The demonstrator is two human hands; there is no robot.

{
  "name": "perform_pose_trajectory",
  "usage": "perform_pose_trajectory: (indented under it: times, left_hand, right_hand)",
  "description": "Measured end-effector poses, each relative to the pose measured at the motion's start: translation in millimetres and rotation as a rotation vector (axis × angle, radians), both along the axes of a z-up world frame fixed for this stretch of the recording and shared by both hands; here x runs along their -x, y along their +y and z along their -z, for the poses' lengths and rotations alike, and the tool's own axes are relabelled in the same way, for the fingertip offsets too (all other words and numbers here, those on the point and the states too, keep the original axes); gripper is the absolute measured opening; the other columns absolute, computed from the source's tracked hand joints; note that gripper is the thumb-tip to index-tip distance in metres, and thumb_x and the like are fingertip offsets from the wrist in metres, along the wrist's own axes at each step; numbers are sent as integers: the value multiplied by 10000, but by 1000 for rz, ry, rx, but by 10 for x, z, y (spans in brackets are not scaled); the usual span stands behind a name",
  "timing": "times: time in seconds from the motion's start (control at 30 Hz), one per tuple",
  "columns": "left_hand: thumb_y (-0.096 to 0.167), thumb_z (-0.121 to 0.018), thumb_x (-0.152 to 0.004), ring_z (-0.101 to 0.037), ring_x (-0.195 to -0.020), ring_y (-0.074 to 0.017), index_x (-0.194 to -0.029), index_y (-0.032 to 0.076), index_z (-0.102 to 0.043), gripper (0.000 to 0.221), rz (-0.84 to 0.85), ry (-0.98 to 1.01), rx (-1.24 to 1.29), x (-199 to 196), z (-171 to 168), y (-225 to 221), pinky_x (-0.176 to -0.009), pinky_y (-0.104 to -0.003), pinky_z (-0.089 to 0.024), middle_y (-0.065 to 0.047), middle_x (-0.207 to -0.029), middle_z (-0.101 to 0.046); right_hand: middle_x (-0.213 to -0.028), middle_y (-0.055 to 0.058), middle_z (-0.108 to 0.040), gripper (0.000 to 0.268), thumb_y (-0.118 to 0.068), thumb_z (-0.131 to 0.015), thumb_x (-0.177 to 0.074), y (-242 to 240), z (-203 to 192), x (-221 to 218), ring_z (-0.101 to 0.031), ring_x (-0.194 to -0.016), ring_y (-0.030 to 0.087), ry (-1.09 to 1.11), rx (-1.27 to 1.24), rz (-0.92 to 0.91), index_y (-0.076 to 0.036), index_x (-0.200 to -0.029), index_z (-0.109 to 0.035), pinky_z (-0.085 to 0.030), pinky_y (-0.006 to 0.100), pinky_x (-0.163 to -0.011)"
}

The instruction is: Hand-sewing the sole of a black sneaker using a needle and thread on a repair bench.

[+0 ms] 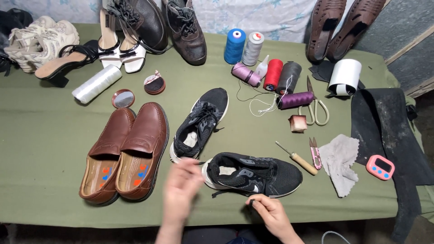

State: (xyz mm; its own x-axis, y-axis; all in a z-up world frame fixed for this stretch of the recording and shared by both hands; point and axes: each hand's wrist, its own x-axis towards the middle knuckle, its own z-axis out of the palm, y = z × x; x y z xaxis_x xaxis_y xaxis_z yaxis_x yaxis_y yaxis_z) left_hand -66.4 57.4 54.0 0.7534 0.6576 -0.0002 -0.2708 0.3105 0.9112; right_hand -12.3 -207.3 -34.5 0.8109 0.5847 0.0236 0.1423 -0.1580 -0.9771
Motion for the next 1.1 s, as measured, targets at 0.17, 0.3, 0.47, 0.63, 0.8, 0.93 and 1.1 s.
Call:
perform_pose_trajectory:
  times: [0.17,0.3,0.47,0.63,0.8,0.93,1.1]
  left_hand:
    - [254,-607,-1051,-653,-689,-214,-1243,120,-688,248,583,-18,-1100,77,340,-721,-613,-331,-502,-26,-862,-648]
    - [210,-604,-1048,-656,-695,-211,-1008,99,-723,167,649,-16,-944,56,466,-749,-644,-321,-486,-24,-859,-706]
    - [257,-787,-918,-566,-653,-122,-1239,109,-709,363,567,76,-816,34,362,-872,-652,-283,-478,26,-797,-572]
    - [330,-727,-973,-605,-646,-194,-978,122,-729,208,636,65,-963,-35,654,-1011,-611,-345,-471,3,-744,-623]
    - [273,-630,-1037,-645,-685,-226,-920,133,-730,208,662,40,-1030,10,793,-846,-613,-356,-466,-12,-796,-664]
    - [259,-644,-999,-677,-744,-238,-885,125,-748,204,580,151,-1094,95,905,-649,-668,-380,-504,-13,-832,-707]
    - [206,-752,-929,-584,-636,-129,-1084,101,-752,188,420,97,-961,42,402,-750,-613,-282,-490,17,-798,-608]
  right_hand:
    - [-845,16,-782,133,-122,-644,-950,-153,-19,19,-712,-760,142,-263,-16,26,-56,-927,-757,-544,292,-802]
    - [-806,37,-715,226,-110,-576,-977,-363,-119,-92,-648,-759,156,-116,-70,167,-57,-838,-746,-490,284,-741]
    - [-855,20,-844,173,-126,-666,-915,-441,-90,-89,-769,-778,107,-189,90,227,-52,-896,-821,-589,250,-757]
    - [-787,30,-705,151,-113,-645,-938,-379,-129,-79,-649,-683,133,-301,15,184,-43,-892,-770,-503,258,-653]
    - [-761,34,-662,218,-137,-599,-987,-525,-49,-171,-608,-720,134,-200,-6,303,-31,-862,-744,-476,261,-699]
    - [-872,48,-658,150,-79,-601,-1012,-712,52,-285,-556,-758,126,-72,-131,483,0,-974,-724,-444,247,-696]
    - [-865,38,-711,175,-98,-628,-971,-588,-257,-242,-649,-811,118,-272,32,378,-15,-930,-776,-490,243,-777]
